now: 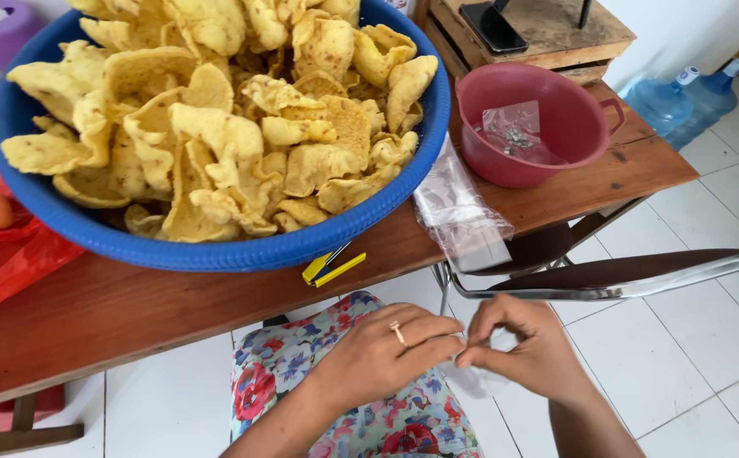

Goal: The person packs fried snacks from a blue basket into small clear plastic bags, folds the top, and seals each bag with a yellow stapler. Completed bags are placed into a red plastic bag on the table.

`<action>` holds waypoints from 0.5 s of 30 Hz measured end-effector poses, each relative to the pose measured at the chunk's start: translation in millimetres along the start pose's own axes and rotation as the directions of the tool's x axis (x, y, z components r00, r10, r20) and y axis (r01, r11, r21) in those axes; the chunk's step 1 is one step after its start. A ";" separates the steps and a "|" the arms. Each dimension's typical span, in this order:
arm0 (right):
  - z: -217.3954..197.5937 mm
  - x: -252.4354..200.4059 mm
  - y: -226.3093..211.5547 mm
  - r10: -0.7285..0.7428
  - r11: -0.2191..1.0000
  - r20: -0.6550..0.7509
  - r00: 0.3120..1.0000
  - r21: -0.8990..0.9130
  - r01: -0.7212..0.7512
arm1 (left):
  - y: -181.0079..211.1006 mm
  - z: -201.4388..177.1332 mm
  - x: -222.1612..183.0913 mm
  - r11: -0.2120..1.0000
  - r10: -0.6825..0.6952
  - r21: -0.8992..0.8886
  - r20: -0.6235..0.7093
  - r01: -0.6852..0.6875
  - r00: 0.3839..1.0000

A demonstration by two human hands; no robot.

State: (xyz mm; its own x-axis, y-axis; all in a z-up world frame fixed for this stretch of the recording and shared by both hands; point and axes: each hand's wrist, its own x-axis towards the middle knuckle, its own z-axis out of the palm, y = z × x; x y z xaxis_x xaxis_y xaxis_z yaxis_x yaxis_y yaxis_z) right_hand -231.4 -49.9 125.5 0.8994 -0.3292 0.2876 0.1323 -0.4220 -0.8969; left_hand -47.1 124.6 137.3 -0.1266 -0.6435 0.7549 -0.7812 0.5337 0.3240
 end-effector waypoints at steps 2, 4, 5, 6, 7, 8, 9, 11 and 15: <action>13.9 0.0 7.1 0.036 0.994 0.091 0.995 0.095 -0.044 | 3.1 -5.6 -13.2 0.998 -0.049 0.043 0.020 0.048 0.999; 30.4 1.2 14.2 0.104 0.980 0.156 0.982 0.150 -0.127 | 4.8 -6.8 -24.8 0.992 -0.113 0.060 0.025 0.112 0.993; 35.7 1.3 17.4 0.116 0.975 0.180 0.977 0.169 -0.147 | 5.9 -6.1 -30.2 0.987 -0.155 0.053 0.022 0.154 0.988; 40.3 2.6 21.1 0.127 0.968 0.204 0.971 0.188 -0.167 | 6.8 -5.2 -35.3 0.980 -0.197 0.046 0.020 0.196 0.980; 45.1 3.7 25.0 0.138 0.960 0.227 0.964 0.208 -0.187 | 7.1 -4.7 -40.3 0.970 -0.243 0.041 0.035 0.241 0.970; 48.2 4.5 28.5 0.122 0.959 0.230 0.965 0.222 -0.174 | 6.8 -4.0 -44.3 0.957 -0.288 0.038 0.050 0.286 0.956; 50.1 4.6 31.2 0.108 0.958 0.233 0.967 0.237 -0.164 | 8.3 -3.6 -48.9 0.942 -0.334 0.033 0.066 0.333 0.940; 53.5 4.9 34.9 0.077 0.955 0.253 0.964 0.259 -0.144 | 11.4 -4.2 -55.8 0.928 -0.370 0.085 0.094 0.363 0.924; 51.1 10.3 33.5 0.023 0.935 0.320 0.947 0.330 -0.134 | 14.4 -14.7 -64.8 0.957 -0.285 0.059 0.022 0.283 0.958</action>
State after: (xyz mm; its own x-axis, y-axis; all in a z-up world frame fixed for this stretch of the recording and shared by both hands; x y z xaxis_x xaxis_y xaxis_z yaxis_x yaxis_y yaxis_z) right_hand -196.5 -24.3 81.3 0.9882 -0.0514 0.1445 0.1406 -0.0721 -0.9874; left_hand -41.1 182.1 101.4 0.0875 -0.7808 0.6186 -0.8198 0.2962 0.4900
